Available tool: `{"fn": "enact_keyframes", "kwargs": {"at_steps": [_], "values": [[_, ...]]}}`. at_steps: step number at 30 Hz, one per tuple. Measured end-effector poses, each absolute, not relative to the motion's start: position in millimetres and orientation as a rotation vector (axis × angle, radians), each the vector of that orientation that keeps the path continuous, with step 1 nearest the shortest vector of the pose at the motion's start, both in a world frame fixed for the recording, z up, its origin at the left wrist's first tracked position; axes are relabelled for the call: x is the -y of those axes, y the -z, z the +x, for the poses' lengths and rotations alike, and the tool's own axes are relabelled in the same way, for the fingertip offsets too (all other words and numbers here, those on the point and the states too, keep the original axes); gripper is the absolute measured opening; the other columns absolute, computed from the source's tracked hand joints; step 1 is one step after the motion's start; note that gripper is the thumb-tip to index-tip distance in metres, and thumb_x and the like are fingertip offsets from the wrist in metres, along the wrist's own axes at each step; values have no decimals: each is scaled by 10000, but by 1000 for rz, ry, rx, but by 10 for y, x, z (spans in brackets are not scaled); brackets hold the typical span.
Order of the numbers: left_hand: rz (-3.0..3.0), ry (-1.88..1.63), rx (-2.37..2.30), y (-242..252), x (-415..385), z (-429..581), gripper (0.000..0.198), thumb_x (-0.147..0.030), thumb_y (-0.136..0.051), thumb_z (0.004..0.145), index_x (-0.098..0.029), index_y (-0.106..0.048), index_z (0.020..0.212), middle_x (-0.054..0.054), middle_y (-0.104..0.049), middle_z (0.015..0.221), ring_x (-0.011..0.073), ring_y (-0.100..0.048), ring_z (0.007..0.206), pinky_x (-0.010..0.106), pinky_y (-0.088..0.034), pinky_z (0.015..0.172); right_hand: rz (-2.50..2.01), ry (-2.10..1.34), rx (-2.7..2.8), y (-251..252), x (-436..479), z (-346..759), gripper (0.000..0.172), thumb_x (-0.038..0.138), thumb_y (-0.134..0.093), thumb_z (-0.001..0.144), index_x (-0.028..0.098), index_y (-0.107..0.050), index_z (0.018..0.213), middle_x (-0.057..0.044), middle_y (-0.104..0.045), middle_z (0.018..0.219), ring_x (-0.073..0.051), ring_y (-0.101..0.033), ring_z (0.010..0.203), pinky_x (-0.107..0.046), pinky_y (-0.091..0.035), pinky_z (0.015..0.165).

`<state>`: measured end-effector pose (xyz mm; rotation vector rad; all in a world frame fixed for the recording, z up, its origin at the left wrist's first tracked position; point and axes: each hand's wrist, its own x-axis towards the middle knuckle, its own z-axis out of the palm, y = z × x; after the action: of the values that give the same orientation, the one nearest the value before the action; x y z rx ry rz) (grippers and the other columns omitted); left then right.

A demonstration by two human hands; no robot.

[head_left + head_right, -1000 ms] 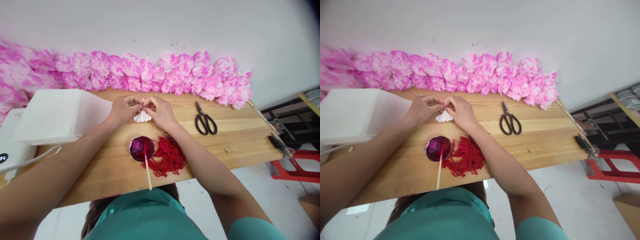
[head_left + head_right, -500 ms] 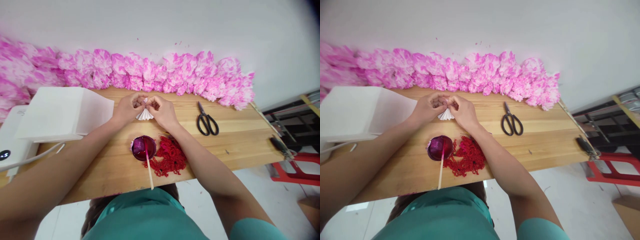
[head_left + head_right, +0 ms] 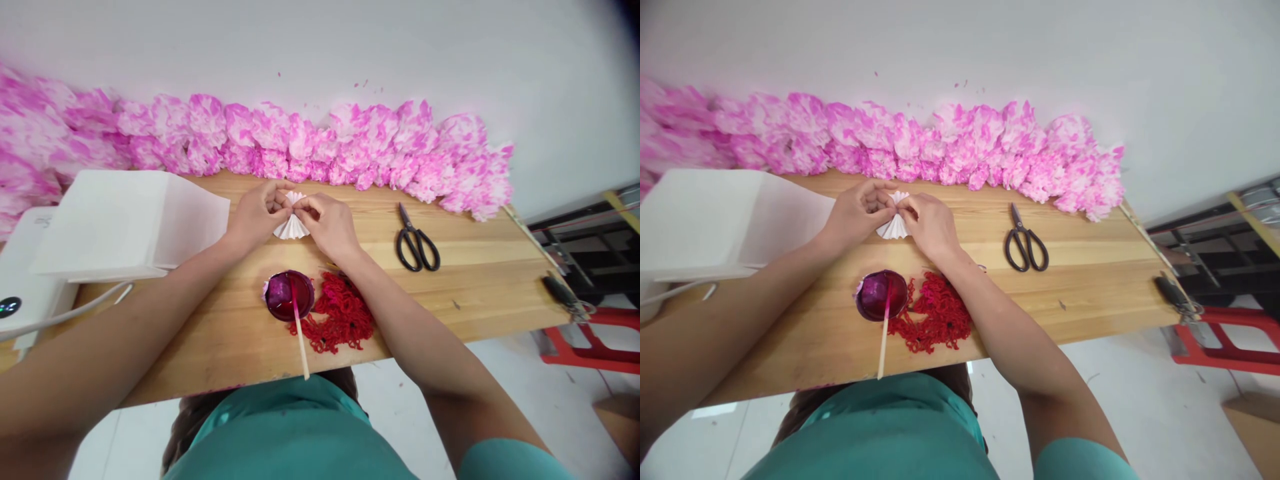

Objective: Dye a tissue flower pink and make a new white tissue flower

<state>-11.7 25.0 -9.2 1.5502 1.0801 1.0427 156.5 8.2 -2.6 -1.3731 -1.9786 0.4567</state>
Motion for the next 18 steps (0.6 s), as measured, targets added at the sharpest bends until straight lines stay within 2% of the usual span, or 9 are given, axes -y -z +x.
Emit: {"fn": "enact_keyframes", "kwargs": {"at_steps": [5, 10, 15, 18], "values": [[1583, -1039, -1106, 88, -245, -123, 363, -217, -660, 770, -175, -622, 1129, -7, -645, 796, 112, -583, 650, 225, -421, 597, -1370, -455, 2040, -5, -85, 1581, 145, 197, -571, 920, 208, -696, 847, -47, -732, 898, -203, -630, 858, -338, -439, 796], [1741, -1055, -1163, 65, -209, -124, 306, -171, -611, 785, -177, -637, 1090, -10, -648, 798, 126, -598, 712, 235, -434, 659, -1381, -514, 2062, -21, -86, 1569, 137, 186, -525, 922, 201, -633, 839, -45, -704, 878, -198, -596, 843, -334, -419, 804], [1875, -1065, -1317, 30, -163, -128, 98, -238, -620, 835, -180, -665, 899, 17, -668, 803, 159, -585, 737, 271, -414, 685, -1395, -623, 1959, -3, -93, 1567, 138, 255, -522, 928, 208, -598, 823, -20, -684, 828, -179, -580, 787, -312, -407, 751], [2005, -1011, -1366, -8, -151, -138, 98, -262, -630, 841, -202, -674, 777, 26, -639, 760, 182, -536, 719, 300, -367, 683, -1404, -651, 1916, -2, -93, 1574, 142, 268, -526, 924, 206, -587, 812, -14, -681, 823, -169, -575, 766, -305, -396, 725]]}}
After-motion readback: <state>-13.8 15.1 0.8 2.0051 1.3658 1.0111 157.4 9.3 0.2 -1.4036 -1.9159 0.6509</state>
